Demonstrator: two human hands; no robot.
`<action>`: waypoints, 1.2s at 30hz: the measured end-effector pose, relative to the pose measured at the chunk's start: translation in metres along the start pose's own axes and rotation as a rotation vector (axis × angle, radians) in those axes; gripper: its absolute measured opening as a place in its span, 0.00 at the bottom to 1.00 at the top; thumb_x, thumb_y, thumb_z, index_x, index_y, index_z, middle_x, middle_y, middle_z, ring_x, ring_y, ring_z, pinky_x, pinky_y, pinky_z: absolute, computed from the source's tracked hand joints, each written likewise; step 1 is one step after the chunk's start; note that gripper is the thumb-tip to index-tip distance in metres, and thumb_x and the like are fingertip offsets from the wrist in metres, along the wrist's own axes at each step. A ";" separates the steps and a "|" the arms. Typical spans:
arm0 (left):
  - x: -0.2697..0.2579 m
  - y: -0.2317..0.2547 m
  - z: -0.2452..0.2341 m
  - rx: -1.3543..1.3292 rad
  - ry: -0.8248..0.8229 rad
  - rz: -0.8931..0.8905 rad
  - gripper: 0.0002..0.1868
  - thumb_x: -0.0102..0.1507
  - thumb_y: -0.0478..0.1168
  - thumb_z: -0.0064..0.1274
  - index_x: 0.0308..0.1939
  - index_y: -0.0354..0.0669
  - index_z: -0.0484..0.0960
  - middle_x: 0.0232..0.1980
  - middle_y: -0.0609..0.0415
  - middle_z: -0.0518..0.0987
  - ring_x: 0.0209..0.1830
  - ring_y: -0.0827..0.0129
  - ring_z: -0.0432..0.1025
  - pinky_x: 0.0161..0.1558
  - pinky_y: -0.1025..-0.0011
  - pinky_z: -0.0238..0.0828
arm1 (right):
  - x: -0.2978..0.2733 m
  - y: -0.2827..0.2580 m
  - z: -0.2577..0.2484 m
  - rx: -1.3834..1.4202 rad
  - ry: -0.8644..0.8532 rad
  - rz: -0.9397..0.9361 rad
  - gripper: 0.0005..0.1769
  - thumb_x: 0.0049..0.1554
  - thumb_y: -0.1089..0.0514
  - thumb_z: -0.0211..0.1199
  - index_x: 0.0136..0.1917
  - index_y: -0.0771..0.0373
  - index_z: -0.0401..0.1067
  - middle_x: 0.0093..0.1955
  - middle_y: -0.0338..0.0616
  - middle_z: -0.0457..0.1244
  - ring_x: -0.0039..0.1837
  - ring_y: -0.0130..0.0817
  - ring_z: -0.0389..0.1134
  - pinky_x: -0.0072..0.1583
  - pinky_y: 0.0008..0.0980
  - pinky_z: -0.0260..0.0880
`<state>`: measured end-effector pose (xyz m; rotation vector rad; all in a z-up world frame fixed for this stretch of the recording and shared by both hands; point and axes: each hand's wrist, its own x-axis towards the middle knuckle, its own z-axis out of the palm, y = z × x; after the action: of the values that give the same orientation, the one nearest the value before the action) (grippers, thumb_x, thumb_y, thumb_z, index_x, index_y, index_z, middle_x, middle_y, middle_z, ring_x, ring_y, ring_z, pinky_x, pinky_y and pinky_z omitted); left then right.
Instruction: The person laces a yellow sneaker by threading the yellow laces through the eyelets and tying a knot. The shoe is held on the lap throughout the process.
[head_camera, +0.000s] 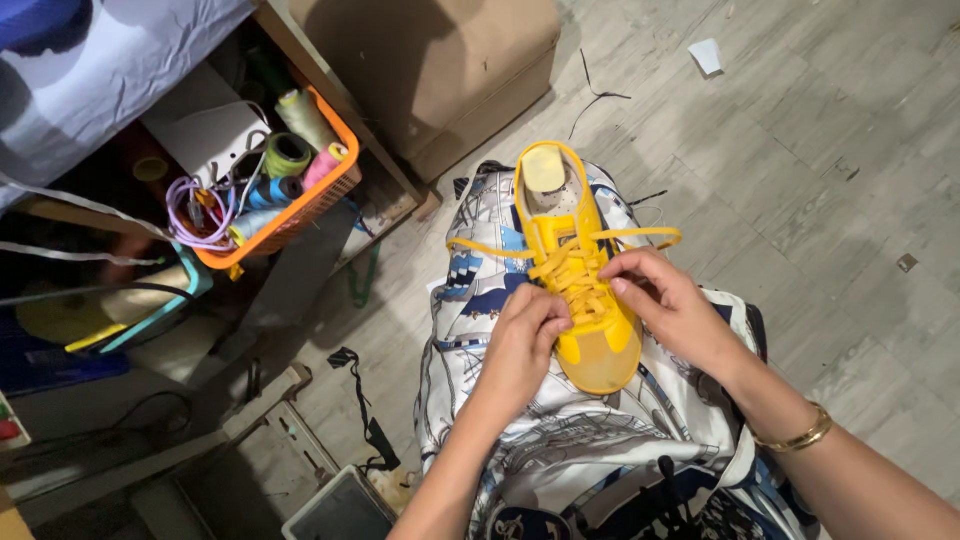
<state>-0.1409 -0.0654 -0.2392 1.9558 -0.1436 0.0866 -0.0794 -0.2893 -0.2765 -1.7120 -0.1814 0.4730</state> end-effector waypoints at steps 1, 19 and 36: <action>0.000 0.002 -0.001 0.021 -0.029 0.005 0.04 0.63 0.29 0.54 0.42 0.33 0.77 0.45 0.44 0.74 0.49 0.50 0.70 0.51 0.61 0.67 | -0.001 0.004 0.001 -0.005 -0.001 -0.035 0.09 0.63 0.61 0.57 0.57 0.62 0.70 0.52 0.32 0.63 0.54 0.20 0.64 0.56 0.22 0.66; -0.017 0.008 -0.012 -0.178 -0.005 -0.138 0.14 0.58 0.30 0.60 0.48 0.36 0.79 0.49 0.46 0.73 0.43 0.58 0.75 0.46 0.67 0.74 | -0.015 -0.049 0.015 -0.472 -0.033 -0.090 0.14 0.54 0.56 0.71 0.52 0.63 0.77 0.56 0.41 0.62 0.49 0.26 0.68 0.45 0.24 0.70; -0.012 0.000 -0.009 -0.080 -0.001 -0.035 0.06 0.63 0.30 0.56 0.44 0.36 0.80 0.48 0.45 0.75 0.47 0.53 0.75 0.49 0.66 0.72 | -0.002 -0.018 -0.005 0.192 -0.078 0.130 0.14 0.65 0.60 0.53 0.62 0.64 0.71 0.52 0.38 0.64 0.53 0.23 0.65 0.56 0.26 0.69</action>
<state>-0.1532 -0.0566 -0.2373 1.8776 -0.1125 0.0559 -0.0765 -0.2912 -0.2582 -1.5244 -0.0782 0.6336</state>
